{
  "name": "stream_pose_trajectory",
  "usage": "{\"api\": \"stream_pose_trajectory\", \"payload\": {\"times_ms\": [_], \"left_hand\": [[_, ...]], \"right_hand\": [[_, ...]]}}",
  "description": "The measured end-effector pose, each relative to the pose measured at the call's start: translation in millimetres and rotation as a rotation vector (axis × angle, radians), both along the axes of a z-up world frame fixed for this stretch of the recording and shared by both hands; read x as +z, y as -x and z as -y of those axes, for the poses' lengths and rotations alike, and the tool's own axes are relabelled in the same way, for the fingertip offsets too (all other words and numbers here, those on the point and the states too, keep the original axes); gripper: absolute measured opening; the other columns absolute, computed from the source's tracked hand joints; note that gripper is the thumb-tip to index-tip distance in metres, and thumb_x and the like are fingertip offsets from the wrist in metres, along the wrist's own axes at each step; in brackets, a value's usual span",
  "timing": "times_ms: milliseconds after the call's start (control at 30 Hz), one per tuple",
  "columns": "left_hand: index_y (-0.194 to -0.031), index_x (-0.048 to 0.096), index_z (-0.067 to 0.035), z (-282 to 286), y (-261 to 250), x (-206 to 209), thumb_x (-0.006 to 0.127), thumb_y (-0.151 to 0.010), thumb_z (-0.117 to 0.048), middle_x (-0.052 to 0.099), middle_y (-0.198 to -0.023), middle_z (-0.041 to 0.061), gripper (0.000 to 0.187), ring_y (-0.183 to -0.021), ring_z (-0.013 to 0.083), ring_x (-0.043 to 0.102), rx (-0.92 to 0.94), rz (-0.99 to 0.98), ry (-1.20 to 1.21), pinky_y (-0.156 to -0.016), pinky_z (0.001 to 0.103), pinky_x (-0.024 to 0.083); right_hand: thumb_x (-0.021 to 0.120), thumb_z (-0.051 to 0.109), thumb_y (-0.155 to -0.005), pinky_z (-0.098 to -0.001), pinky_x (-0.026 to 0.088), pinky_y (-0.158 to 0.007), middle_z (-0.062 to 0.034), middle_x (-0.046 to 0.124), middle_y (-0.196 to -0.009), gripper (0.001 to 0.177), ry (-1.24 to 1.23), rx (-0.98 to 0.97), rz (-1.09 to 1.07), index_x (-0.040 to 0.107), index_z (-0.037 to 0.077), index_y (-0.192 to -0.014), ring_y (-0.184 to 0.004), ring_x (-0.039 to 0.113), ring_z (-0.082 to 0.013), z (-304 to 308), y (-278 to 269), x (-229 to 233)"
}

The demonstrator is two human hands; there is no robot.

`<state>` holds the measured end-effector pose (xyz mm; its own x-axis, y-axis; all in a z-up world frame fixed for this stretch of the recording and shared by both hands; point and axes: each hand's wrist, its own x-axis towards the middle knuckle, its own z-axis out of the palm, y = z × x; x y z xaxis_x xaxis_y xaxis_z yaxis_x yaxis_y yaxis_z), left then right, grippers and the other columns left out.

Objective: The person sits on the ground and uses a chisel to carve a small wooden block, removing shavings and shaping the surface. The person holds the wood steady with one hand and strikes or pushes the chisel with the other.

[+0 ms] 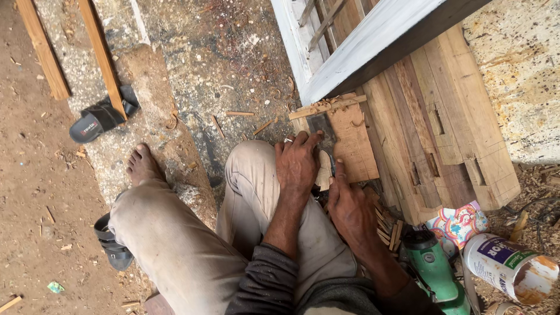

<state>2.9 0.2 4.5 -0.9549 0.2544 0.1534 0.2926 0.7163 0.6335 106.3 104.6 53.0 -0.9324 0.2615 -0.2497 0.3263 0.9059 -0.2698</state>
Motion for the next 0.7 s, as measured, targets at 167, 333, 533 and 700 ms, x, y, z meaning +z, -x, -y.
{"api": "stream_pose_trajectory", "payload": {"times_ms": [167,333,533,700], "left_hand": [[-0.127,0.069,-0.011,1.2,3.7,-3.5,0.073,-0.094,-0.022,0.068,-0.102,0.008,0.036,-0.080,0.0264,0.068,0.032,-0.006,-0.080,-0.083,0.048,0.041],[-0.098,0.077,-0.018,3.2,-4.1,-5.1,0.076,-0.091,-0.027,0.066,-0.090,0.004,0.011,-0.081,0.0221,0.068,0.033,-0.029,-0.089,-0.083,0.043,0.042],[-0.091,0.078,-0.017,3.2,-4.6,-5.7,0.076,-0.091,-0.030,0.067,-0.089,0.003,0.013,-0.081,0.0222,0.067,0.024,-0.069,-0.094,-0.083,0.043,0.042],[-0.094,0.077,-0.016,3.2,-2.3,2.1,0.076,-0.093,-0.033,0.066,-0.091,0.004,0.017,-0.082,0.0229,0.067,0.017,-0.011,-0.057,-0.086,0.045,0.043]], "right_hand": [[0.044,0.036,-0.103,-0.0294,0.047,-0.039,-0.0062,0.061,-0.068,0.058,0.754,-0.461,0.061,0.040,0.021,-0.159,-0.046,0.054,-0.0131,-21.0,-4.7,10.1],[0.051,0.034,-0.103,-0.0280,0.045,-0.039,-0.0050,0.057,-0.076,0.056,0.920,-0.544,-0.102,0.046,0.019,-0.157,-0.048,0.052,-0.0105,-45.6,-26.5,18.7],[0.055,0.035,-0.099,-0.0292,0.049,-0.041,-0.0067,0.066,-0.074,0.058,0.700,-0.498,-0.018,0.046,0.022,-0.155,-0.048,0.055,-0.0105,-53.0,-59.6,22.2],[0.058,0.038,-0.098,-0.0310,0.050,-0.045,-0.0089,0.071,-0.073,0.058,0.607,-0.506,0.023,0.050,0.022,-0.153,-0.050,0.057,-0.0114,-48.0,-72.7,17.6]]}}
